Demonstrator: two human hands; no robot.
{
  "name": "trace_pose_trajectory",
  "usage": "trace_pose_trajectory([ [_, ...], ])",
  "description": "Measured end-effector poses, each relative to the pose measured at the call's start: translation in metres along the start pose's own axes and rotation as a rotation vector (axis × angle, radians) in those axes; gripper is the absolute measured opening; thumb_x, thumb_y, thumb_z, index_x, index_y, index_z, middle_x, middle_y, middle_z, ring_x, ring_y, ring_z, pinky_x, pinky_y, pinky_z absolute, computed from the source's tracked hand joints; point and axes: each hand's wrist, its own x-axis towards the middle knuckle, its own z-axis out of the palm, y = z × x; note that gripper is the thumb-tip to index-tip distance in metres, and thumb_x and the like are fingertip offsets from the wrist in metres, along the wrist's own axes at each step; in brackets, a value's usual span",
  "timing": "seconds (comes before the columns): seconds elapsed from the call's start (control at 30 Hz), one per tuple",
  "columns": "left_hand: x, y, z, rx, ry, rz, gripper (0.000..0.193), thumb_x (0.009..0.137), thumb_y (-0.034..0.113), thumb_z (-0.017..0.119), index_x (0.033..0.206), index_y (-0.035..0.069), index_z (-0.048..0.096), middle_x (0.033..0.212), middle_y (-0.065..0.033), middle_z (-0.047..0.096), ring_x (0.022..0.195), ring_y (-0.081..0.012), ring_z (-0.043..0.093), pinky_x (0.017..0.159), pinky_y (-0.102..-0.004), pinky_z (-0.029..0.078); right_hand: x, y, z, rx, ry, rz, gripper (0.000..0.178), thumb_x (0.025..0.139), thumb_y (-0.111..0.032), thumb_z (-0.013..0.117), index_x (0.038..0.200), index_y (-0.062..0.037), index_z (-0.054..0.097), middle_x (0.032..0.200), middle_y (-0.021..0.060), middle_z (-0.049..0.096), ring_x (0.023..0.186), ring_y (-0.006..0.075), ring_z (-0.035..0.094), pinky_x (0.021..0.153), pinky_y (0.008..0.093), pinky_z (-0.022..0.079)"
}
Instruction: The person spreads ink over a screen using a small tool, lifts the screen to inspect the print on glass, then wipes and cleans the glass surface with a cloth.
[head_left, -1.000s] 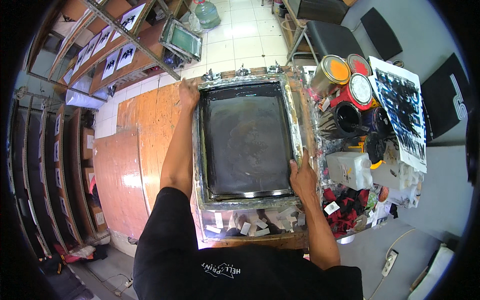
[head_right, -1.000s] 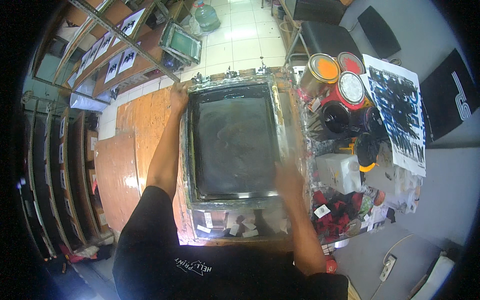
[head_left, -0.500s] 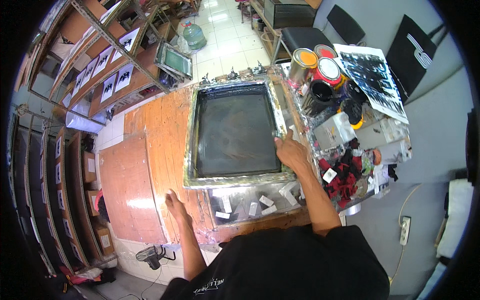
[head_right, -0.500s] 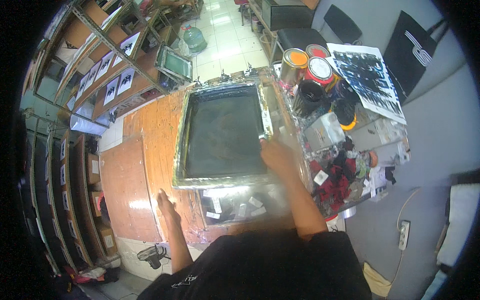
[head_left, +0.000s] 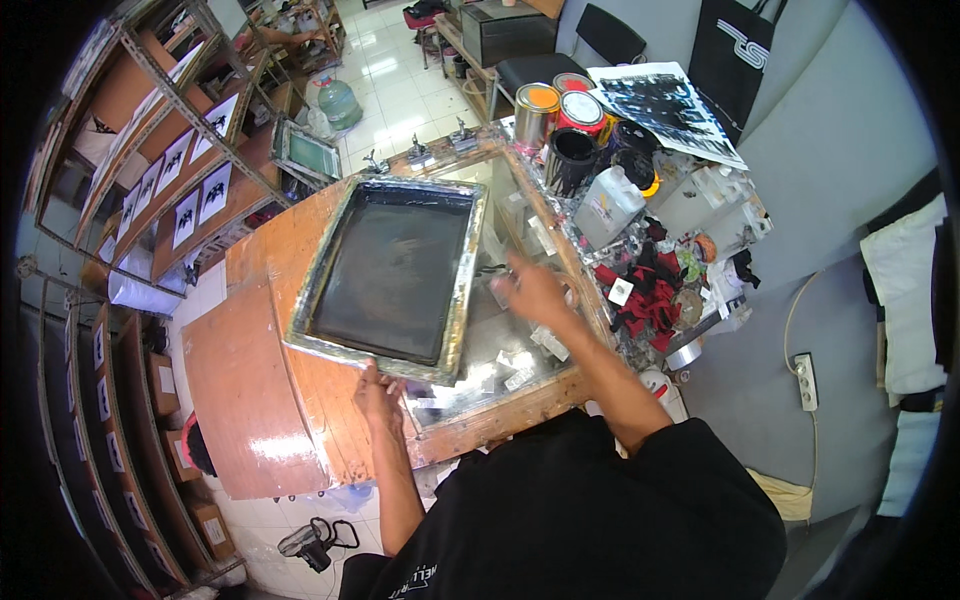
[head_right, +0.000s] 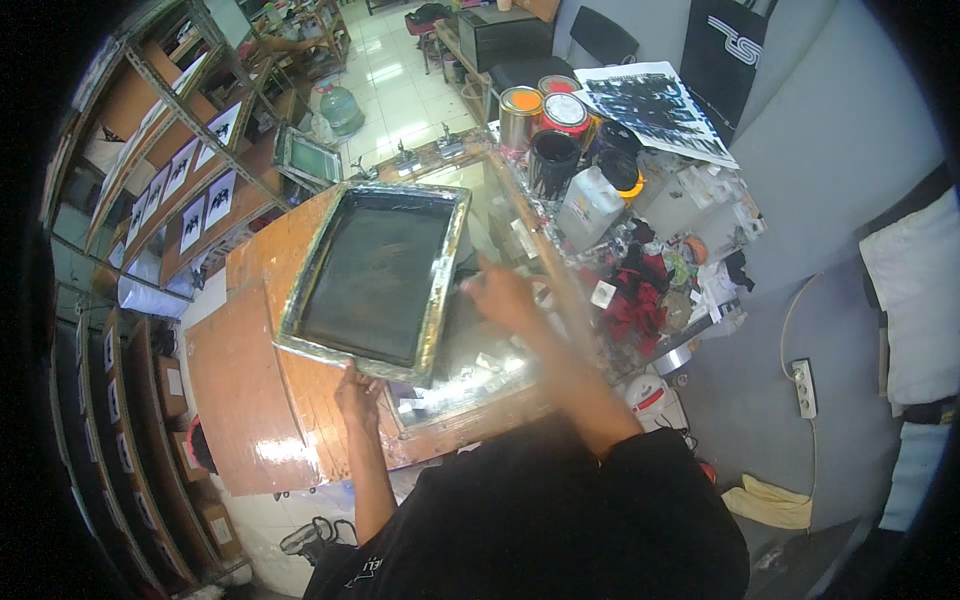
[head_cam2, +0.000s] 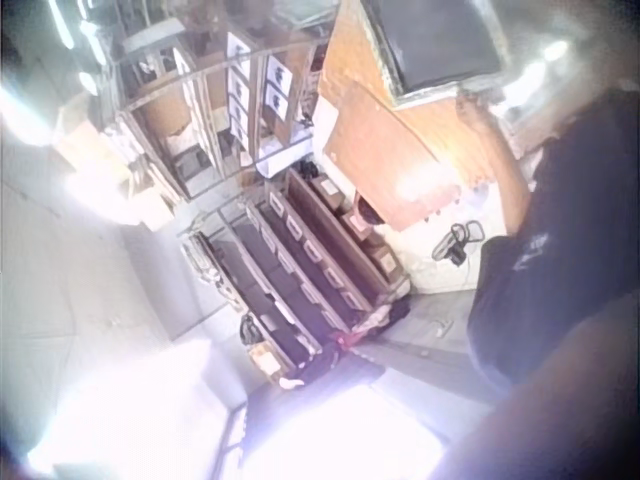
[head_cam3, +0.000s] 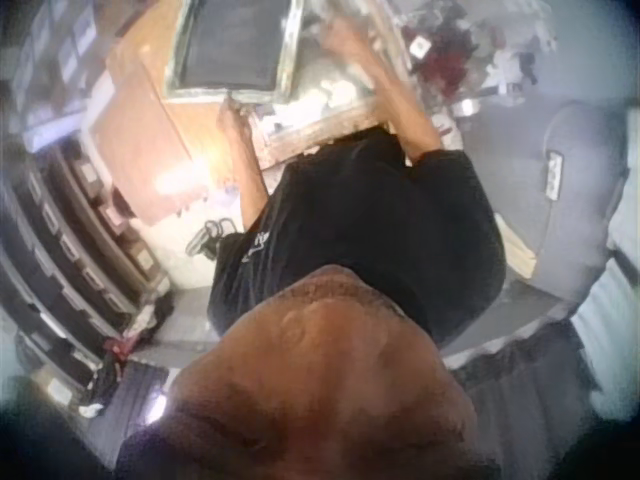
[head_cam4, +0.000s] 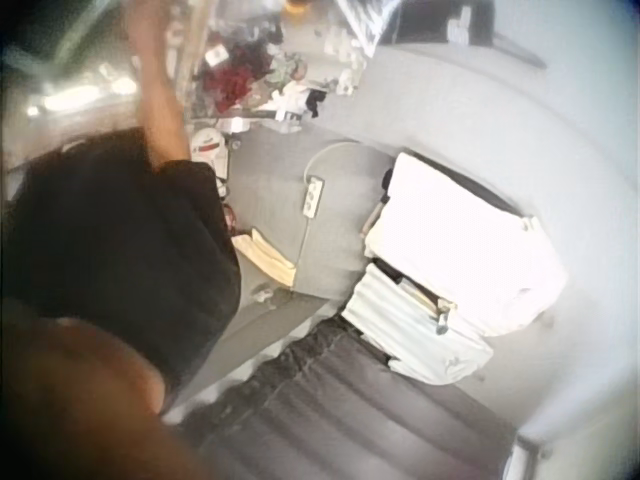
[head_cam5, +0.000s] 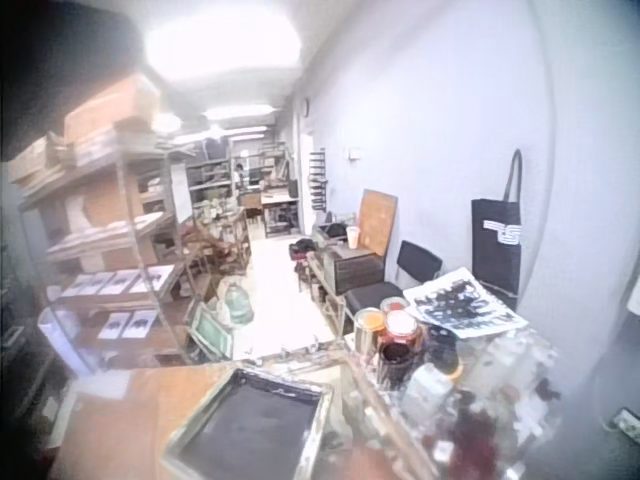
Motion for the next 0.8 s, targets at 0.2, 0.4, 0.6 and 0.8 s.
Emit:
trace_pose_trajectory([
  [0.2, 0.004, 0.044, -0.002, 0.036, 0.122, 0.115, 0.031, 0.097, 0.036, 0.067, 0.104, 0.006, 0.066, 0.085, -0.002, 0.064, 0.077, -0.0155, 0.061, 0.071, -0.0366, 0.053, 0.119, 0.034, -0.141, -0.604, 0.416, -0.122, 0.061, 0.083, -0.031, 0.076, 0.131, 0.0006, 0.056, 0.124, 0.0221, 0.061, 0.112, 0.0407, 0.06, 0.092, 0.0511, 0.049],
  [0.4, 0.01, 0.057, -0.016, 0.015, 0.219, 0.161, 0.035, 0.099, 0.033, 0.065, 0.113, 0.002, 0.066, 0.089, -0.0022, 0.063, 0.085, -0.0163, 0.061, 0.084, -0.0439, 0.049, 0.221, 0.043, -0.181, -0.748, -0.125, 0.387, 0.094, 0.074, -0.076, 0.066, 0.137, -0.0069, 0.058, 0.138, 0.0131, 0.06, 0.126, 0.0384, 0.057, 0.101, 0.0588, 0.044],
  [0.6, 0.008, 0.056, -0.001, -0.008, 0.284, 0.188, 0.042, 0.098, 0.029, 0.066, 0.124, -0.003, 0.062, 0.107, -0.0098, 0.065, 0.1, -0.0231, 0.062, 0.089, -0.0484, 0.049, 0.254, 0.058, -0.167, -0.619, -0.149, 0.451, 0.107, 0.064, -0.08, 0.07, 0.138, -0.0042, 0.058, 0.137, 0.0151, 0.061, 0.125, 0.0357, 0.059, 0.095, 0.057, 0.047],
  [0.8, 0.016, 0.049, -0.002, 0.004, 0.329, 0.214, 0.042, 0.098, 0.029, 0.066, 0.125, -0.002, 0.061, 0.113, -0.0099, 0.067, 0.105, -0.0219, 0.062, 0.091, -0.0425, 0.049, 0.23, 0.042, -0.16, -0.742, 0.016, 0.261, 0.114, 0.065, -0.069, 0.073, 0.144, 0.0075, 0.04, 0.13, 0.0244, 0.063, 0.121, 0.0372, 0.062, 0.111, 0.0598, 0.031],
])
